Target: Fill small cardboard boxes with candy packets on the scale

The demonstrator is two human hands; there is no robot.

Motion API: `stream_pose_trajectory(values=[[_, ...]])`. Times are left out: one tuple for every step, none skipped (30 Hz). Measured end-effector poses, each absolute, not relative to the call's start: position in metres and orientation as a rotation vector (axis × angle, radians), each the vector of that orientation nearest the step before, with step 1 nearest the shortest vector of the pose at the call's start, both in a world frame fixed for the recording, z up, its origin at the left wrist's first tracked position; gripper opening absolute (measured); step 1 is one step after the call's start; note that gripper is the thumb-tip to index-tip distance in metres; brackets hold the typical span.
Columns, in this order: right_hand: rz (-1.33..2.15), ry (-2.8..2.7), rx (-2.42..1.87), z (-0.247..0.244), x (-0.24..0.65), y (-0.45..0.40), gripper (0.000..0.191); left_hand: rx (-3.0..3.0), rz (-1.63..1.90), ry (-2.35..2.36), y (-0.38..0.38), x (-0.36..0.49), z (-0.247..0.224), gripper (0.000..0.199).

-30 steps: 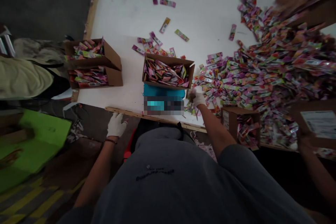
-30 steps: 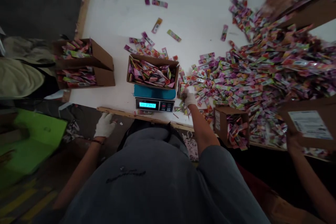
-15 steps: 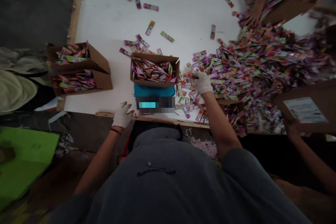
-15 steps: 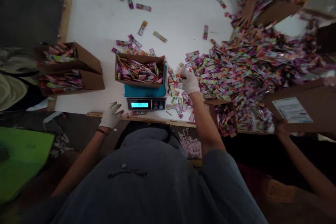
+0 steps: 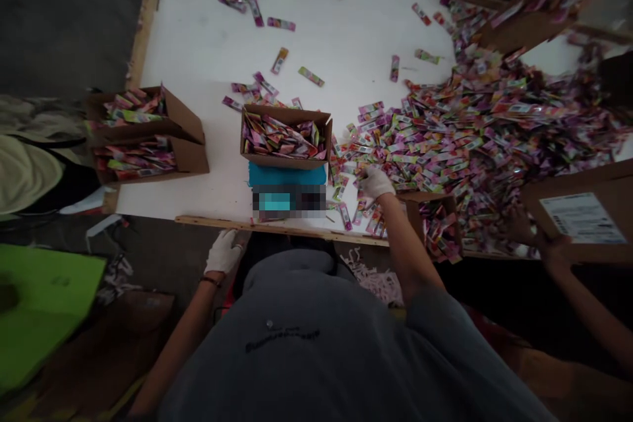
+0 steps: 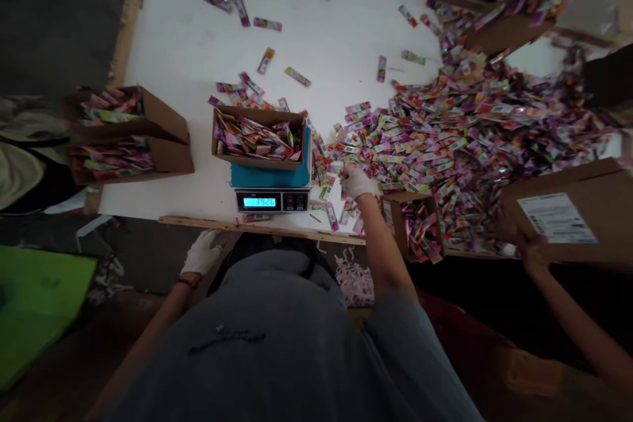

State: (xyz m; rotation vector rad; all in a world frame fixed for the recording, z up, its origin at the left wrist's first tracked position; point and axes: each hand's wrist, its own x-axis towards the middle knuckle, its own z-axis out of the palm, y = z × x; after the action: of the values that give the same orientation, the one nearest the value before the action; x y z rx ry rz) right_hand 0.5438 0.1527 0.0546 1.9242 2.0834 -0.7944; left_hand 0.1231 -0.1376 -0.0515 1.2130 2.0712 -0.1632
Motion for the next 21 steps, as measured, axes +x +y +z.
stream_pose_trajectory(values=[[-0.755, 2.12, 1.927, 0.064, 0.549, 0.163, 0.014, 1.222, -0.153, 2.065, -0.133, 0.126, -0.051, 0.04], [-0.7, 2.229, 1.908, 0.074, 0.551, 0.172, 0.019, 1.232, -0.145, 2.06, -0.127, 0.129, -0.051, 0.039], [-0.634, 2.404, 1.858, 0.085, 0.549, 0.182, 0.022, 1.243, -0.138, 2.055, -0.12, 0.133, -0.05, 0.039], [-0.566, 2.619, 1.772, 0.096, 0.543, 0.191, 0.024, 1.249, -0.133, 2.049, -0.114, 0.138, -0.048, 0.039], [-0.506, 2.835, 1.653, 0.107, 0.53, 0.199, 0.024, 1.251, -0.125, 2.043, -0.108, 0.143, -0.046, 0.04], [-0.469, 3.011, 1.51, 0.116, 0.513, 0.206, 0.025, 1.247, -0.115, 2.032, -0.102, 0.148, -0.043, 0.042], [-0.46, 3.122, 1.38, 0.123, 0.491, 0.212, 0.025, 1.239, -0.103, 2.017, -0.098, 0.152, -0.041, 0.044], [-0.465, 3.171, 1.264, 0.129, 0.467, 0.217, 0.025, 1.227, -0.093, 2.003, -0.094, 0.156, -0.039, 0.046], [-0.466, 3.171, 1.158, 0.133, 0.443, 0.219, 0.025, 1.215, -0.084, 1.993, -0.093, 0.159, -0.037, 0.046], [-0.462, 3.144, 1.085, 0.135, 0.422, 0.22, 0.026, 1.206, -0.075, 1.987, -0.093, 0.16, -0.036, 0.046], [-0.463, 3.117, 1.038, 0.136, 0.406, 0.218, 0.027, 1.2, -0.071, 1.984, -0.095, 0.161, -0.036, 0.046], [-0.472, 3.104, 1.024, 0.134, 0.397, 0.215, 0.03, 1.193, -0.073, 1.988, -0.099, 0.16, -0.036, 0.046], [-0.492, 3.107, 1.047, 0.131, 0.396, 0.211, 0.032, 1.187, -0.074, 1.999, -0.105, 0.159, -0.037, 0.046], [-0.525, 3.115, 1.109, 0.126, 0.403, 0.205, 0.035, 1.181, -0.066, 2.014, -0.113, 0.156, -0.038, 0.046], [-0.563, 3.11, 1.218, 0.118, 0.417, 0.198, 0.036, 1.175, -0.044, 2.033, -0.121, 0.153, -0.04, 0.046], [-0.6, 3.063, 1.37, 0.107, 0.436, 0.19, 0.035, 1.166, -0.008, 2.054, -0.13, 0.15, -0.042, 0.045], [-0.632, 2.952, 1.545, 0.093, 0.458, 0.181, 0.031, 1.155, 0.044, 2.073, -0.138, 0.147, -0.043, 0.044], [-0.653, 2.768, 1.718, 0.077, 0.48, 0.172, 0.029, 1.14, 0.107, 2.092, -0.144, 0.143, -0.045, 0.044], [-0.673, 2.517, 1.852, 0.06, 0.5, 0.16, 0.03, 1.118, 0.166, 2.116, -0.147, 0.14, -0.046, 0.043], [-0.698, 2.234, 1.915, 0.041, 0.517, 0.147, 0.033, 1.106, 0.205, 2.14, -0.147, 0.136, -0.047, 0.043], [-0.726, 2.003, 1.908, 0.023, 0.53, 0.131, 0.035, 1.103, 0.235, 2.16, -0.143, 0.132, -0.047, 0.043]])
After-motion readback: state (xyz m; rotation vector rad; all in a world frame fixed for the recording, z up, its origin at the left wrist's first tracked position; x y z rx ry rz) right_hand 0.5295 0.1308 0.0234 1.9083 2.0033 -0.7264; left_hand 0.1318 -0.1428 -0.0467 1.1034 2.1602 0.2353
